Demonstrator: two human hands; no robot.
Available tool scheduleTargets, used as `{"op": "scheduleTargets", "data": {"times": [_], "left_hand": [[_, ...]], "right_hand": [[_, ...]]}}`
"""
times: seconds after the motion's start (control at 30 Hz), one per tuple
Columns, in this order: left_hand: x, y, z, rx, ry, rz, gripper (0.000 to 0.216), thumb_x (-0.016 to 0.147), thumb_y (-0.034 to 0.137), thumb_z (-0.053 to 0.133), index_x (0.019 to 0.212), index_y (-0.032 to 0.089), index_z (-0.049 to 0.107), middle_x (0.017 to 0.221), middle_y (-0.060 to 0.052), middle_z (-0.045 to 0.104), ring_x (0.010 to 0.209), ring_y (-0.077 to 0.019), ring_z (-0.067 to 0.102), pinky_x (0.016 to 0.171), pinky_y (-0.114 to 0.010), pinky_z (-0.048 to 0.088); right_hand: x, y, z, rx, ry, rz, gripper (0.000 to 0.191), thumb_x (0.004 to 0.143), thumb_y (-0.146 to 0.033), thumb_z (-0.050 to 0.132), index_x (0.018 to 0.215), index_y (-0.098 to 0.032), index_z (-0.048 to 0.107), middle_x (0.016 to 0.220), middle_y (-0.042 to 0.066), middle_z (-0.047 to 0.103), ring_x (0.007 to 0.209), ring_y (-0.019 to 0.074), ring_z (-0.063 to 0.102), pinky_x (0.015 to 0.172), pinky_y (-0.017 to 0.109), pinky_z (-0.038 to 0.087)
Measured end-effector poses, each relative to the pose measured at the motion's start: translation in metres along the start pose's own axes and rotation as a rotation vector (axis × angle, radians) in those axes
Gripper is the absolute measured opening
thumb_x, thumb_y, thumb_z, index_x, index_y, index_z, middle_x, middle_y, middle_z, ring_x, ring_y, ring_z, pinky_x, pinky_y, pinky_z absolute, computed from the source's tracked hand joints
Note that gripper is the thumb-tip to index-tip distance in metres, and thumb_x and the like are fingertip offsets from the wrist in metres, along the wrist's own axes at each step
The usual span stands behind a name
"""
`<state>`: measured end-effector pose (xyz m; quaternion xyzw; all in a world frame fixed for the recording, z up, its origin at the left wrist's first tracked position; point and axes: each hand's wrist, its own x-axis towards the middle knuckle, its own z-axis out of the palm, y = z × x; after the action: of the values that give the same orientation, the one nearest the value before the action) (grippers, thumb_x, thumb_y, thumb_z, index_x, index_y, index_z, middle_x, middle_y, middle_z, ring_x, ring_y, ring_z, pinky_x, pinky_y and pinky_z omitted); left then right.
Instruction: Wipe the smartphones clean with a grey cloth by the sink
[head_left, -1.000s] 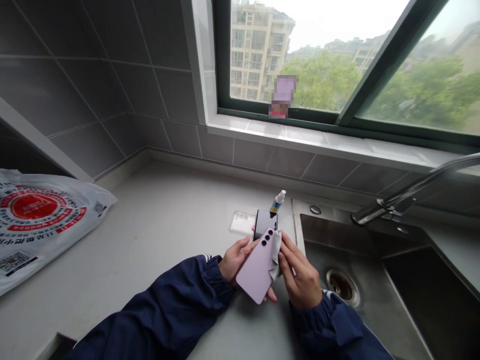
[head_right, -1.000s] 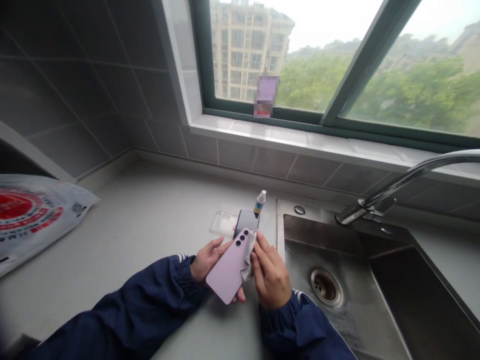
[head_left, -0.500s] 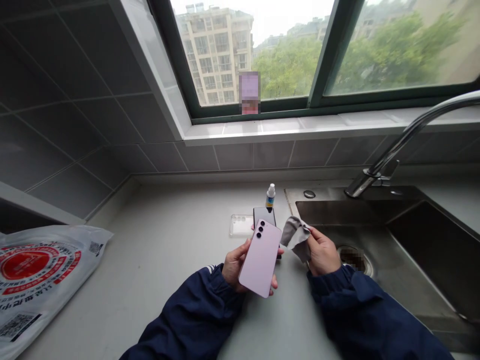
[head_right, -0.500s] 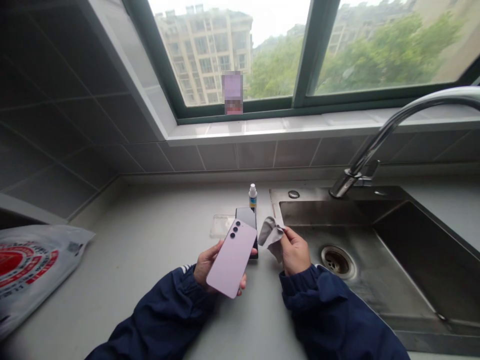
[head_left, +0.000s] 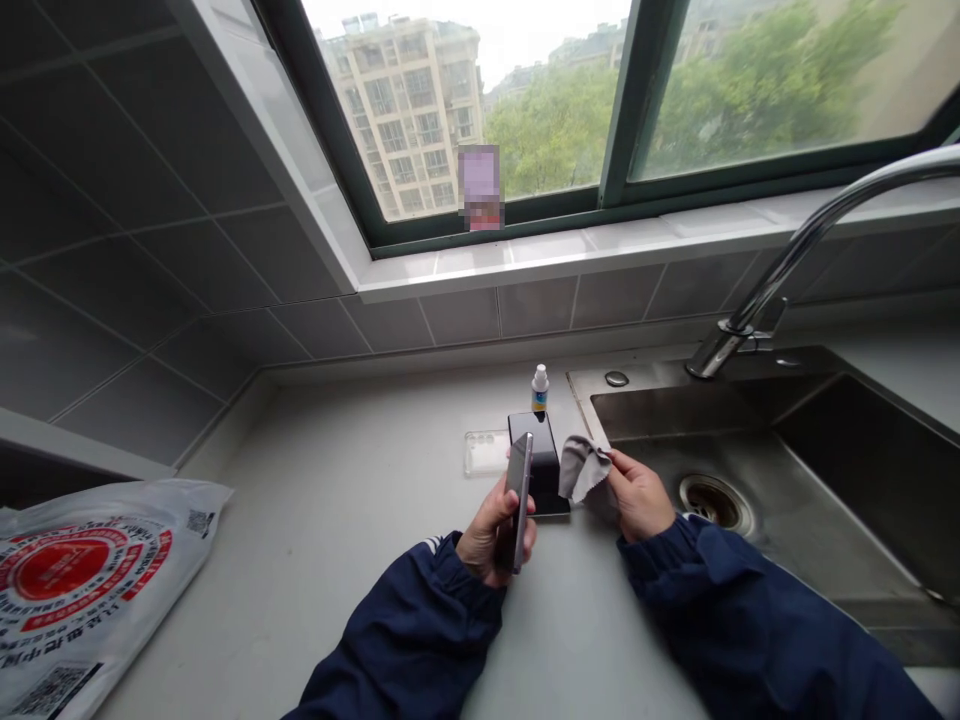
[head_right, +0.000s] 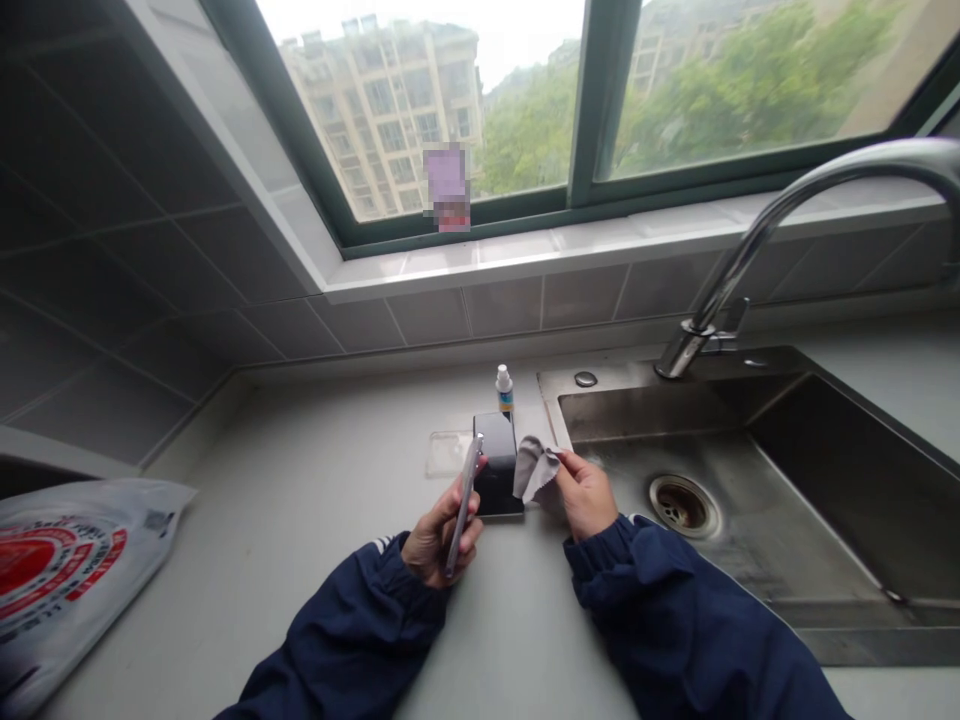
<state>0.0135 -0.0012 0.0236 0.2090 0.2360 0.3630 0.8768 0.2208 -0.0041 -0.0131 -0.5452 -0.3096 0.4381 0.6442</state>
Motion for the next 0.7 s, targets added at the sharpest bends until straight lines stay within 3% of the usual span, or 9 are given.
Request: {"op": "scheduleTargets", "data": {"times": [0.1,0.17,0.23,0.33,0.43,0.53,0.6,0.7], "left_hand": [[-0.001,0.000,0.003,0.007,0.007,-0.055,0.064,0.081,0.027,0.064,0.139,0.031,0.036,0.109,-0.005,0.065,0.077,-0.0170,0.069,0.051,-0.024,0.055],[-0.001,-0.002,0.006,-0.050,-0.055,-0.103,0.058,0.086,0.036,0.055,0.141,0.025,0.036,0.122,-0.012,0.061,0.092,-0.0244,0.068,0.064,-0.034,0.058],[0.000,-0.004,0.008,-0.107,-0.141,-0.121,0.060,0.089,0.048,0.043,0.142,0.021,0.035,0.128,-0.018,0.057,0.097,-0.0287,0.065,0.073,-0.043,0.055],[0.000,-0.005,0.010,-0.105,-0.217,-0.115,0.064,0.090,0.055,0.034,0.147,0.025,0.026,0.133,-0.019,0.054,0.100,-0.0314,0.063,0.082,-0.051,0.048],[-0.001,-0.006,0.012,-0.095,-0.227,-0.138,0.062,0.091,0.055,0.032,0.148,0.033,0.022,0.132,-0.015,0.054,0.103,-0.0323,0.062,0.088,-0.057,0.043],[0.000,-0.007,0.010,-0.159,-0.155,-0.127,0.056,0.091,0.051,0.036,0.145,0.035,0.028,0.134,-0.009,0.054,0.108,-0.0286,0.061,0.094,-0.052,0.042],[0.002,-0.009,0.007,-0.200,-0.072,-0.079,0.055,0.092,0.047,0.039,0.144,0.030,0.034,0.136,-0.008,0.053,0.113,-0.0243,0.059,0.098,-0.042,0.042],[0.005,-0.013,0.000,-0.176,-0.076,-0.078,0.058,0.091,0.049,0.042,0.143,0.024,0.036,0.135,-0.010,0.054,0.116,-0.0236,0.057,0.099,-0.036,0.042]], "right_hand": [[-0.003,-0.003,0.002,-0.048,-0.026,-0.049,0.045,0.068,-0.055,0.075,0.091,-0.016,0.074,0.079,0.006,0.075,0.070,0.0210,0.070,0.063,0.028,0.055],[-0.006,-0.006,0.002,-0.100,-0.040,-0.103,0.042,0.074,-0.053,0.071,0.093,-0.016,0.073,0.080,0.006,0.075,0.070,0.0209,0.070,0.063,0.028,0.056],[-0.009,-0.010,0.001,-0.169,-0.046,-0.176,0.039,0.080,-0.051,0.067,0.095,-0.016,0.073,0.082,0.006,0.075,0.071,0.0209,0.071,0.063,0.028,0.056],[-0.017,-0.018,-0.001,-0.289,-0.052,-0.312,0.034,0.089,-0.044,0.057,0.105,-0.017,0.070,0.087,0.006,0.075,0.075,0.0205,0.071,0.066,0.029,0.057],[-0.029,-0.025,0.004,-0.417,-0.158,-0.483,0.030,0.094,-0.035,0.050,0.116,-0.020,0.066,0.103,0.007,0.073,0.095,0.0224,0.069,0.086,0.037,0.054],[-0.040,-0.028,0.014,-0.529,-0.370,-0.661,0.025,0.093,-0.032,0.052,0.108,-0.025,0.070,0.125,0.005,0.065,0.128,0.0256,0.051,0.112,0.050,0.030],[-0.045,-0.027,0.020,-0.666,-0.480,-0.782,0.029,0.094,-0.028,0.051,0.119,-0.024,0.065,0.134,0.006,0.058,0.136,0.0265,0.040,0.116,0.055,0.016],[-0.045,-0.027,0.020,-1.039,-0.562,-0.990,0.043,0.095,-0.024,0.046,0.138,-0.018,0.047,0.145,0.011,0.044,0.142,0.0284,0.028,0.115,0.060,0.011]]}}
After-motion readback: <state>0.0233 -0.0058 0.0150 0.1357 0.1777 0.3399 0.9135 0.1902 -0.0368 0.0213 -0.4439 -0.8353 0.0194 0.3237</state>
